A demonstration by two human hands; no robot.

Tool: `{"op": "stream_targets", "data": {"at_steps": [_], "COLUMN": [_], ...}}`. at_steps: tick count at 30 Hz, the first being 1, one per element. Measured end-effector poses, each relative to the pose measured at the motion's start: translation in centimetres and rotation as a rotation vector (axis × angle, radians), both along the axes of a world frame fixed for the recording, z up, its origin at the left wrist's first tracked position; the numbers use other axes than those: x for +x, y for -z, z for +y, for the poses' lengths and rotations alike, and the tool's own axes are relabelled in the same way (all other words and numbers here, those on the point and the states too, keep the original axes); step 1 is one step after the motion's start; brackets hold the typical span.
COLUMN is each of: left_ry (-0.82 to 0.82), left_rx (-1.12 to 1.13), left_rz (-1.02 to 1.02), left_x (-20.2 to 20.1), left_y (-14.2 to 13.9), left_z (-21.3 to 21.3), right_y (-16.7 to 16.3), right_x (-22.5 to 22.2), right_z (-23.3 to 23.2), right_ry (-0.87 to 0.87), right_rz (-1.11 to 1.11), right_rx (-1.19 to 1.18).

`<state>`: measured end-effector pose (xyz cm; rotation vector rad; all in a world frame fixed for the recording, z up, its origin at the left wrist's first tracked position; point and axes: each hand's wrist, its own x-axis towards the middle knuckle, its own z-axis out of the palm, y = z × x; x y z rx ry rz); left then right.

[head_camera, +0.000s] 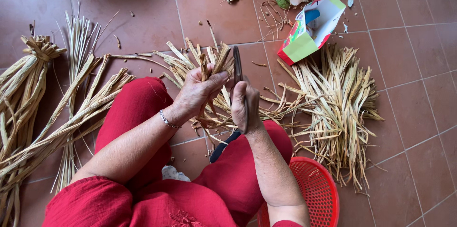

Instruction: The person sits on a low stool and uses shears to trim the ends of dried plant stalks. They repeatedly pick up stalks, cut the ends, and place the trimmed pieces aside on the tiled floor.

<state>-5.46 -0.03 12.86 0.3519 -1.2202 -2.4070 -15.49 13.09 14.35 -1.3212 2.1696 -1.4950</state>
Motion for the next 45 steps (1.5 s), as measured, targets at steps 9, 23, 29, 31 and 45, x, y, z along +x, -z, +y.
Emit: {"op": "stream_targets", "data": {"at_steps": [9, 23, 29, 31, 45], "left_ry": [-0.082, -0.090, -0.093, -0.055, -0.109], "left_rx": [0.142, -0.241, -0.164, -0.124, -0.137], "left_rz": [-0.111, -0.066, 0.028, 0.005, -0.047], "left_x": [-1.3, -0.7, -0.3, -0.2, -0.2], "left_y": [0.8, 3.0, 2.3, 2.4, 3.4], "left_z": [-0.6, 0.4, 0.2, 0.6, -0.4], "right_y": [-0.9, -0.8, -1.0, -0.7, -0.1], "right_x": [-1.2, -0.4, 0.1, 0.1, -0.6], "right_z": [0.7, -0.2, 0.0, -0.1, 0.4], "right_ry": [-0.038, 0.096, 0.043, 0.056, 0.066], "right_rz": [0.028, -0.301, -0.367, -0.156, -0.182], "right_rx": [-0.045, -0.108, -0.122, -0.132, 0.072]}}
